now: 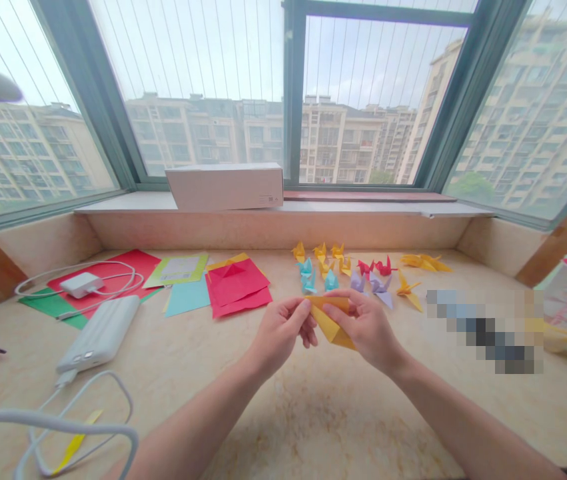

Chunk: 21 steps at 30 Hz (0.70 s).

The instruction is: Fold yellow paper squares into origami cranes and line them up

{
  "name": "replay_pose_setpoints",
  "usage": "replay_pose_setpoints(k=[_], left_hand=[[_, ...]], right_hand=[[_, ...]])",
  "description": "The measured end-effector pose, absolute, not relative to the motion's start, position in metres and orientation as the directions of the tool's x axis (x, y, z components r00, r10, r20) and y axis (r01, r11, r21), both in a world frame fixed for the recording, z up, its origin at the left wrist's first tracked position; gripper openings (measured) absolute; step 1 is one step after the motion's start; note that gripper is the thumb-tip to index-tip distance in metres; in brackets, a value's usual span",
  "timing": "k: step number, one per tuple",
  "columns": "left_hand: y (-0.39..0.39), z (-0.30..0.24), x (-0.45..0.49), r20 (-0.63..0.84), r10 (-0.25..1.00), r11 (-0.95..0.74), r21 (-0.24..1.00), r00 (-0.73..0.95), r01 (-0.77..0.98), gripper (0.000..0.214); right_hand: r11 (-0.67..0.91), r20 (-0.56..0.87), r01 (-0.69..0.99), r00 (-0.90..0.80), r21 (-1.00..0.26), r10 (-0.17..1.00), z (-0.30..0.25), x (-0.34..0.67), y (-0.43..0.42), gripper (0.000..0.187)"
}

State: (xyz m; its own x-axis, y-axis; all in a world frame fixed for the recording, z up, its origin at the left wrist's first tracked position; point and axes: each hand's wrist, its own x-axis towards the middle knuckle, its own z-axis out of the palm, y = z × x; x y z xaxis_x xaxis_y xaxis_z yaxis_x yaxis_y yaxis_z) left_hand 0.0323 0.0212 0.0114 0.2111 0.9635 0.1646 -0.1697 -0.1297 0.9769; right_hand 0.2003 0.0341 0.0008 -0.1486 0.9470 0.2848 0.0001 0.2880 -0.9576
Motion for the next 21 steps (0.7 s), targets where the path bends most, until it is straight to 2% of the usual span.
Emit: replay_pose_setpoints(k=[4, 8, 14, 21], left_hand=[[0.019, 0.013, 0.033, 0.185, 0.968, -0.159, 0.974, 0.168, -0.16, 0.035], [0.018, 0.014, 0.032, 0.194, 0.971, -0.173, 0.973, 0.142, -0.152, 0.036], [0.019, 0.013, 0.031, 0.21, 0.964, -0.183, 0.969, 0.161, -0.168, 0.03], [0.02, 0.011, 0.029, 0.244, 0.962, -0.24, 0.969, 0.118, -0.048, 0.028]], right_hand=[[0.495, 0.473, 0.14, -0.161, -0.858, 0.866, -0.001, 0.204, 0.034, 0.019], [0.616, 0.568, 0.147, -0.269, -0.774, 0.778, 0.0, 0.21, 0.036, 0.024], [0.625, 0.571, 0.126, -0.301, -0.77, 0.764, -0.001, 0.211, 0.038, 0.023], [0.595, 0.531, 0.134, -0.329, -0.792, 0.781, 0.008, 0.209, 0.032, 0.024]])
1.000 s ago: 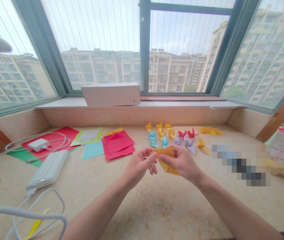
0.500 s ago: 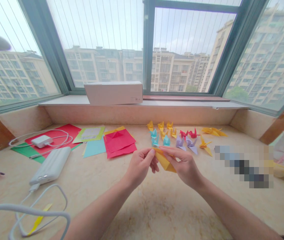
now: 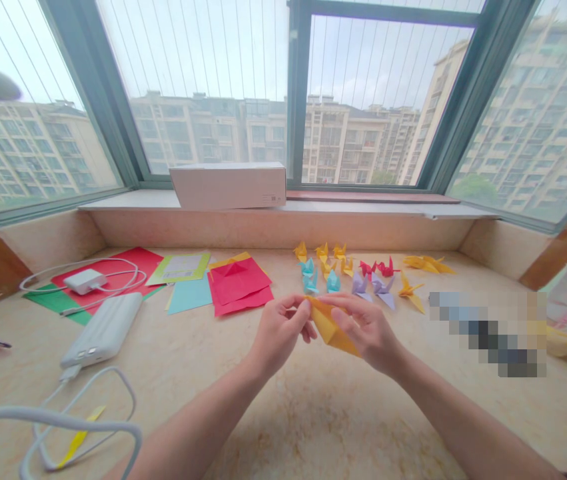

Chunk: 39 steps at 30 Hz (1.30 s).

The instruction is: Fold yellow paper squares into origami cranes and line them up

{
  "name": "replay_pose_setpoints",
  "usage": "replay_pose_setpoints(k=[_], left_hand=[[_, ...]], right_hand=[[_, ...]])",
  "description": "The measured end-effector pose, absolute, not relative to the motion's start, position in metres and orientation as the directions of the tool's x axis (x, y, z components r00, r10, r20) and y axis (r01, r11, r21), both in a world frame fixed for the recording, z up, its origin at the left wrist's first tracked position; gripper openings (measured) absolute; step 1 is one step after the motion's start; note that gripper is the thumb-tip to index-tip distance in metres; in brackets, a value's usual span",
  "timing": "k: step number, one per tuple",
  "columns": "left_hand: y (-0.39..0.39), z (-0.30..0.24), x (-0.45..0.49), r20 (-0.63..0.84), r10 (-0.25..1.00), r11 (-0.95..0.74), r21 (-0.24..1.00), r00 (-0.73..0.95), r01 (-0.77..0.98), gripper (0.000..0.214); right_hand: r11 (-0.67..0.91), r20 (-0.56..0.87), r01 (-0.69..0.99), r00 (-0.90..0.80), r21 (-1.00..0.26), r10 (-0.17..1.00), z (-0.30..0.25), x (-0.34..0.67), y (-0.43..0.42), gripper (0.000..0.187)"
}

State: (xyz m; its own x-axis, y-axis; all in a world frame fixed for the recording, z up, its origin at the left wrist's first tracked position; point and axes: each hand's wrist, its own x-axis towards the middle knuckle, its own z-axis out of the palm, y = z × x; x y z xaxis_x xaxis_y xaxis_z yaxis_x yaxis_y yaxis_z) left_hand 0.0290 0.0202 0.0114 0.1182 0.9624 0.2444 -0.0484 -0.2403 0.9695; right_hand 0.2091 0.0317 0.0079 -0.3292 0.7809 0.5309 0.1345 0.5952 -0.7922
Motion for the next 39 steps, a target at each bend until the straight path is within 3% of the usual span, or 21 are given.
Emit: replay_pose_setpoints(k=[16, 24, 30, 35, 39], left_hand=[[0.015, 0.015, 0.031, 0.295, 0.948, -0.292, 0.955, 0.119, -0.045, 0.028], [0.02, 0.007, 0.031, 0.313, 0.939, -0.303, 0.949, 0.14, -0.086, 0.026], [0.021, 0.006, 0.03, 0.333, 0.934, -0.337, 0.942, 0.126, 0.007, 0.024], [0.021, 0.007, 0.028, 0.35, 0.934, -0.354, 0.933, 0.078, 0.056, 0.024], [0.022, 0.011, 0.03, 0.297, 0.951, -0.295, 0.955, 0.091, -0.034, 0.024]], right_hand=[[0.589, 0.565, 0.071, -0.209, -0.805, 0.798, 0.003, 0.206, 0.033, 0.014], [0.45, 0.435, 0.081, -0.153, -0.889, 0.887, 0.001, 0.206, 0.035, 0.013], [0.401, 0.388, 0.075, -0.146, -0.913, 0.91, 0.005, 0.208, 0.033, 0.02], [0.495, 0.457, 0.089, -0.273, -0.864, 0.847, 0.012, 0.21, 0.031, 0.023], [0.548, 0.509, 0.072, -0.287, -0.834, 0.812, 0.008, 0.21, 0.033, 0.02]])
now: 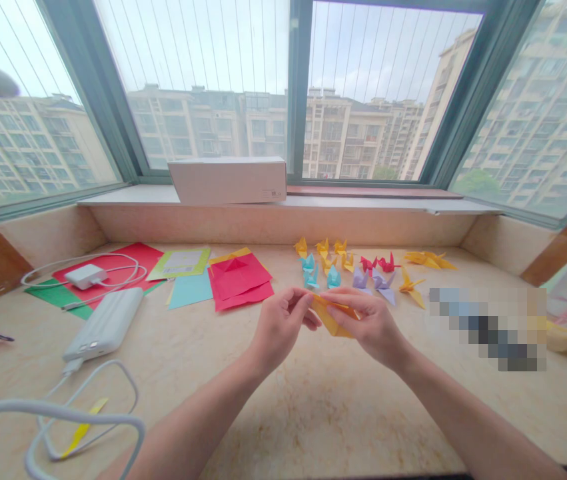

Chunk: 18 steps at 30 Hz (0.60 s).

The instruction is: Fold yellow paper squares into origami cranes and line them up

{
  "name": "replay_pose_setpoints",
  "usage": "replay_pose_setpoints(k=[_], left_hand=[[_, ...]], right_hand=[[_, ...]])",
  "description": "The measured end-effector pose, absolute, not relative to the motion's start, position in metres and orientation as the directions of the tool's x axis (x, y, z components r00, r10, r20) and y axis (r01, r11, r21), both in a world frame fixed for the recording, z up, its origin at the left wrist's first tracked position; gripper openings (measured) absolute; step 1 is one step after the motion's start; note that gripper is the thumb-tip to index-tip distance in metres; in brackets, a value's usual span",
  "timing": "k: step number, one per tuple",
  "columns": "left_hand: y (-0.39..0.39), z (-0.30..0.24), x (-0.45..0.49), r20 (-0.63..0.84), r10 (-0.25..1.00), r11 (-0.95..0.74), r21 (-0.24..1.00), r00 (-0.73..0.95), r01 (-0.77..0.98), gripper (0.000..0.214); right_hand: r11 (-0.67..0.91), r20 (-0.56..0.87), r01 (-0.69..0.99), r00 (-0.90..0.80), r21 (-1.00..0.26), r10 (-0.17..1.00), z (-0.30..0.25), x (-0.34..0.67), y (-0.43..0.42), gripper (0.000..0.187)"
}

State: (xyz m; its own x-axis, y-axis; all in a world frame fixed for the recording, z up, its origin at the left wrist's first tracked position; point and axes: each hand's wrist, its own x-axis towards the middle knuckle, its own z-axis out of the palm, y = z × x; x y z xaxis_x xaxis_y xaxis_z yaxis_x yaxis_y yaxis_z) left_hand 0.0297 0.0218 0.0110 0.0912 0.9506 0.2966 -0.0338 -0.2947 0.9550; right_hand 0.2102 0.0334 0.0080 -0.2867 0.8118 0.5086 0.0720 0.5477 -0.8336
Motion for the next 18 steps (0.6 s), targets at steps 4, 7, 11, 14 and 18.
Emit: replay_pose_setpoints(k=[4, 7, 11, 14, 18], left_hand=[[0.021, 0.0144, 0.0309, 0.228, 0.963, -0.205, 0.966, 0.144, -0.158, 0.026], [0.0205, 0.0145, 0.0301, 0.205, 0.963, -0.167, 0.964, 0.176, -0.206, 0.03], [0.0213, 0.0144, 0.0292, 0.195, 0.967, -0.159, 0.965, 0.166, -0.208, 0.032], [0.0215, 0.0146, 0.0298, 0.209, 0.967, -0.18, 0.965, 0.145, -0.191, 0.03], [0.0197, 0.0149, 0.0309, 0.239, 0.965, -0.219, 0.962, 0.11, -0.164, 0.03]], right_hand=[[0.605, 0.556, 0.09, -0.304, -0.791, 0.773, 0.0036, 0.2135, 0.0364, 0.022], [0.641, 0.583, 0.121, -0.315, -0.758, 0.748, 0.0037, 0.2159, 0.0368, 0.027], [0.665, 0.602, 0.124, -0.327, -0.737, 0.729, 0.0038, 0.216, 0.0366, 0.031], [0.681, 0.613, 0.138, -0.337, -0.719, 0.715, 0.0047, 0.2158, 0.0353, 0.032], [0.705, 0.608, 0.158, -0.399, -0.691, 0.686, 0.0104, 0.2169, 0.0317, 0.031]])
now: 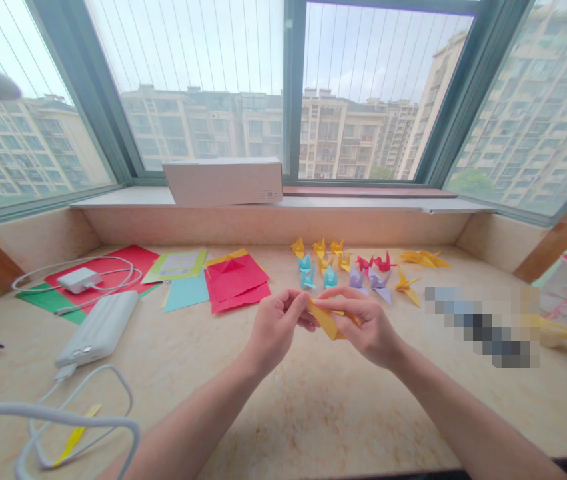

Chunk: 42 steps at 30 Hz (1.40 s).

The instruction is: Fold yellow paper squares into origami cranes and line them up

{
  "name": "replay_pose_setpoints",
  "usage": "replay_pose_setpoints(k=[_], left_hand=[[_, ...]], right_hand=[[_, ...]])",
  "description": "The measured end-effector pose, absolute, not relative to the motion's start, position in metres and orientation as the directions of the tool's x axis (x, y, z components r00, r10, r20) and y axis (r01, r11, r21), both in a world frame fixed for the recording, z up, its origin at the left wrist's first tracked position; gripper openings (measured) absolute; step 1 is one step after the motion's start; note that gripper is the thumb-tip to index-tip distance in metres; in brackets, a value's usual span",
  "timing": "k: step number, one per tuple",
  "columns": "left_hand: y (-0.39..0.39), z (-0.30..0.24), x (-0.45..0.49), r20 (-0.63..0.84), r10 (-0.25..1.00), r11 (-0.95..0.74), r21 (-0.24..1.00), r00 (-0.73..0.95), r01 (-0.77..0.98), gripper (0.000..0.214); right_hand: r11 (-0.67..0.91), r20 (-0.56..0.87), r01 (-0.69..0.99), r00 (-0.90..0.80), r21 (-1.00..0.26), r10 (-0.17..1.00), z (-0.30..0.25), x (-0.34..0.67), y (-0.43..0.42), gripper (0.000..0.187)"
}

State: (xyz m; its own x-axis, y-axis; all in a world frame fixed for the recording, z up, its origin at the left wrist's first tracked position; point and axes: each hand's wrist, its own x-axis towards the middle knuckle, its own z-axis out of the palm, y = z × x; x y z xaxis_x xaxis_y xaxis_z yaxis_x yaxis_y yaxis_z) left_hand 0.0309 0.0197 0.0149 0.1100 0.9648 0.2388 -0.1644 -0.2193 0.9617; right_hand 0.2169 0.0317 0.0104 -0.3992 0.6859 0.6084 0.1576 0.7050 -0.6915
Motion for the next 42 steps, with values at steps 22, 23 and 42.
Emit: replay_pose_setpoints(k=[22, 23, 42], left_hand=[[0.021, 0.012, 0.025, 0.378, 0.926, -0.377, 0.923, -0.002, 0.069, 0.023], [0.02, 0.011, 0.025, 0.429, 0.903, -0.424, 0.897, -0.01, 0.123, 0.022], [0.02, 0.008, 0.017, 0.444, 0.835, -0.548, 0.724, 0.324, 0.419, 0.036]], right_hand=[[0.6, 0.506, 0.14, -0.408, -0.788, 0.76, 0.011, 0.215, 0.033, 0.034], [0.55, 0.471, 0.134, -0.377, -0.824, 0.798, 0.011, 0.215, 0.035, 0.036], [0.403, 0.293, 0.284, -0.359, -0.87, 0.886, 0.02, 0.217, 0.039, 0.018]])
